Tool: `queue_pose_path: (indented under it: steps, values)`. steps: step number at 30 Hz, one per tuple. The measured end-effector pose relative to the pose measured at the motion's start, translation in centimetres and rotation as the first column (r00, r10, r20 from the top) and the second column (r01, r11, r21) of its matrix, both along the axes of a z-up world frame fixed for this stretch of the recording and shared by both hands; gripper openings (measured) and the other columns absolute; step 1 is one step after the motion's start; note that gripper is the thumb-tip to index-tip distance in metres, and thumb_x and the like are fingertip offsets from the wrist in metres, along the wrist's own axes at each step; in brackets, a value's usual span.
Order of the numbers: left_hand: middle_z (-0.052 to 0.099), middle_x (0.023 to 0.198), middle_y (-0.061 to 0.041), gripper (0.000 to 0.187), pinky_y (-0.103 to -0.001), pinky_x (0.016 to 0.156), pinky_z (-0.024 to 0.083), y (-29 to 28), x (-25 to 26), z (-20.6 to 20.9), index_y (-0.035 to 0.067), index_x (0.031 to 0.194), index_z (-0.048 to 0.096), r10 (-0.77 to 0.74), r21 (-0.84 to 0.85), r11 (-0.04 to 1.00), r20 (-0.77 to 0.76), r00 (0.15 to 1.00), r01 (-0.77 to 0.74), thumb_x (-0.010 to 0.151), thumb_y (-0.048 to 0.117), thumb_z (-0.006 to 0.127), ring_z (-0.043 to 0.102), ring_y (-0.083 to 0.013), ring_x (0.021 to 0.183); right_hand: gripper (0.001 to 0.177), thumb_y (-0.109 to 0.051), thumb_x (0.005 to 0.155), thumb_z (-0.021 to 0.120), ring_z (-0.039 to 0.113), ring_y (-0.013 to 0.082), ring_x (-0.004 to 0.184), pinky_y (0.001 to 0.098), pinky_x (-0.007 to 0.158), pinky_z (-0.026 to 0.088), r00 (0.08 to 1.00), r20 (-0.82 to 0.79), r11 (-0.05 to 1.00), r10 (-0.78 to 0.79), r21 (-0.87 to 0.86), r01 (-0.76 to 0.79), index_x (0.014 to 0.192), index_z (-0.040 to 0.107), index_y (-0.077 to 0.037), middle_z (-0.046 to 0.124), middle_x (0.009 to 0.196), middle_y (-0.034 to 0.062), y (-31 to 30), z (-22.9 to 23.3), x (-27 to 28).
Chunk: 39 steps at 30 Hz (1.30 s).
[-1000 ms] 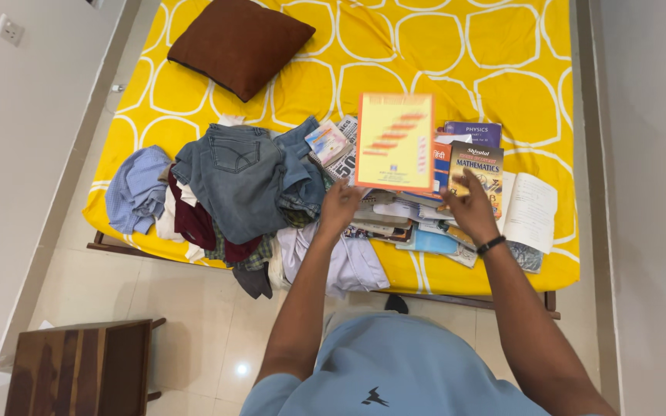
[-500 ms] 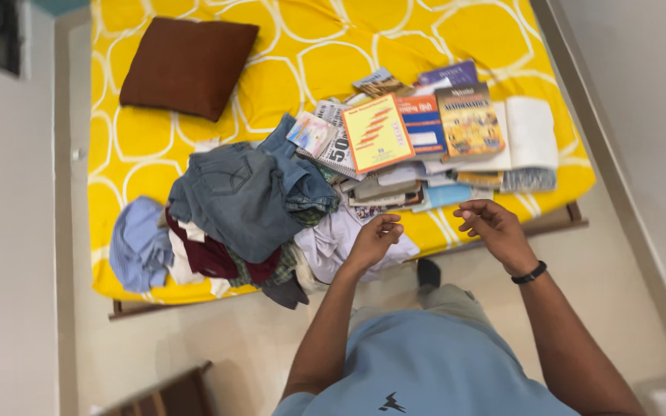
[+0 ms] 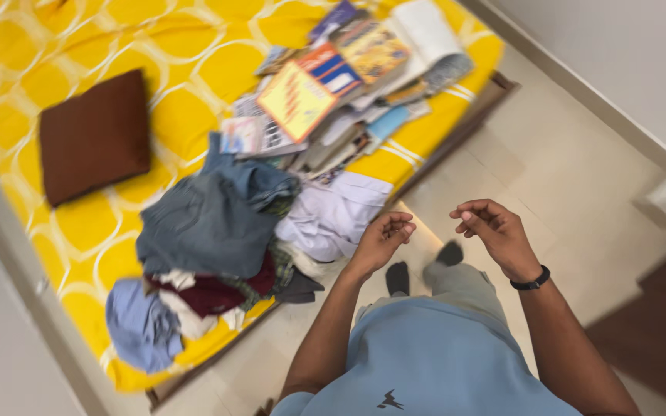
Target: The person repeatedly takes books from a wooden wardrobe and places them on a bed. The person handles each book individually, walking back and forth between the wardrobe and the bed throughout the episode.
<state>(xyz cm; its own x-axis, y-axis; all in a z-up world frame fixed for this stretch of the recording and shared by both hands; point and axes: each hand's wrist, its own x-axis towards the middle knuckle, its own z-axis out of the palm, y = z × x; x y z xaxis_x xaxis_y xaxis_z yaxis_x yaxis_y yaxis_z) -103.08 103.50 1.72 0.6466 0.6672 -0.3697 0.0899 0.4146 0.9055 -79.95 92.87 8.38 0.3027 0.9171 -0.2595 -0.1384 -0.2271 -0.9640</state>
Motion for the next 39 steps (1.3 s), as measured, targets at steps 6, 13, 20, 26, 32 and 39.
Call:
queue_pose_path:
  steps: [6,13,20,26,32,39]
  values:
    - [0.069,0.103,-0.002,0.032,-0.025,0.082,0.052,-3.9,7.2,1.1,0.001,0.126,0.063,-0.372,0.059,0.926,-0.037,0.928,0.374,0.099,0.018,0.067,0.063,-0.0095,0.089,0.022,-0.016,0.101,0.062,0.068,0.0141,0.088,0.0305,0.079,0.055,0.936,0.106,0.941,-0.335,-0.014,0.338,0.116,0.067,-0.001,0.076,0.109,0.0085,-11.4,2.0,2.2]
    - [0.07,0.104,-0.003,0.032,-0.026,0.083,0.053,-12.3,16.3,3.8,0.001,0.126,0.063,-0.686,0.163,0.711,-0.057,0.726,0.684,0.099,0.016,0.066,0.062,-0.0104,0.088,0.021,-0.016,0.101,0.061,0.069,0.015,0.089,0.0313,0.08,0.055,0.726,0.134,0.731,-0.675,-0.013,0.682,0.117,0.067,-0.003,0.075,0.109,0.008,-27.3,3.3,2.0]
    - [0.071,0.109,-0.005,0.032,-0.027,0.086,0.054,-29.0,20.9,6.0,0.0,0.128,0.062,-0.878,0.172,0.476,0.037,0.477,0.863,0.098,0.013,0.065,0.064,-0.0111,0.092,0.021,-0.015,0.101,0.061,0.069,0.0149,0.089,0.0311,0.08,0.055,0.484,0.146,0.486,-0.863,-0.022,0.874,0.117,0.067,-0.003,0.075,0.109,0.0085,-44.6,2.9,-1.0]
    - [0.071,0.114,-0.006,0.032,-0.028,0.093,0.055,-40.3,20.3,5.3,0.0,0.129,0.06,-0.969,0.119,0.247,0.011,0.248,0.962,0.099,0.012,0.065,0.067,-0.0099,0.104,0.02,-0.015,0.1,0.063,0.07,0.0147,0.087,0.0299,0.078,0.056,0.335,0.103,0.338,-0.937,0.017,0.941,0.115,0.068,-0.003,0.077,0.107,0.0077,-56.4,1.2,-3.8]
    - [0.073,0.112,-0.007,0.032,-0.029,0.089,0.055,-48.7,20.8,5.0,0.001,0.128,0.062,-0.974,0.004,0.206,-0.093,0.205,0.979,0.1,0.014,0.064,0.064,-0.0123,0.093,0.019,-0.016,0.1,0.063,0.07,0.0144,0.086,0.0299,0.077,0.056,0.248,0.07,0.25,-0.966,0.022,0.968,0.113,0.068,-0.004,0.077,0.106,0.0073,-65.8,0.8,-6.3]
    - [0.071,0.111,-0.006,0.032,-0.028,0.091,0.054,-59.1,22.6,7.3,0.001,0.128,0.062,-0.996,0.063,-0.048,-0.08,-0.043,0.997,0.099,0.014,0.065,0.065,-0.0122,0.098,0.019,-0.016,0.1,0.063,0.069,0.0135,0.086,0.0289,0.078,0.056,0.109,0.023,0.11,-0.994,0.048,0.993,0.114,0.068,-0.005,0.077,0.107,0.0067,-73.3,0.9,-7.9]
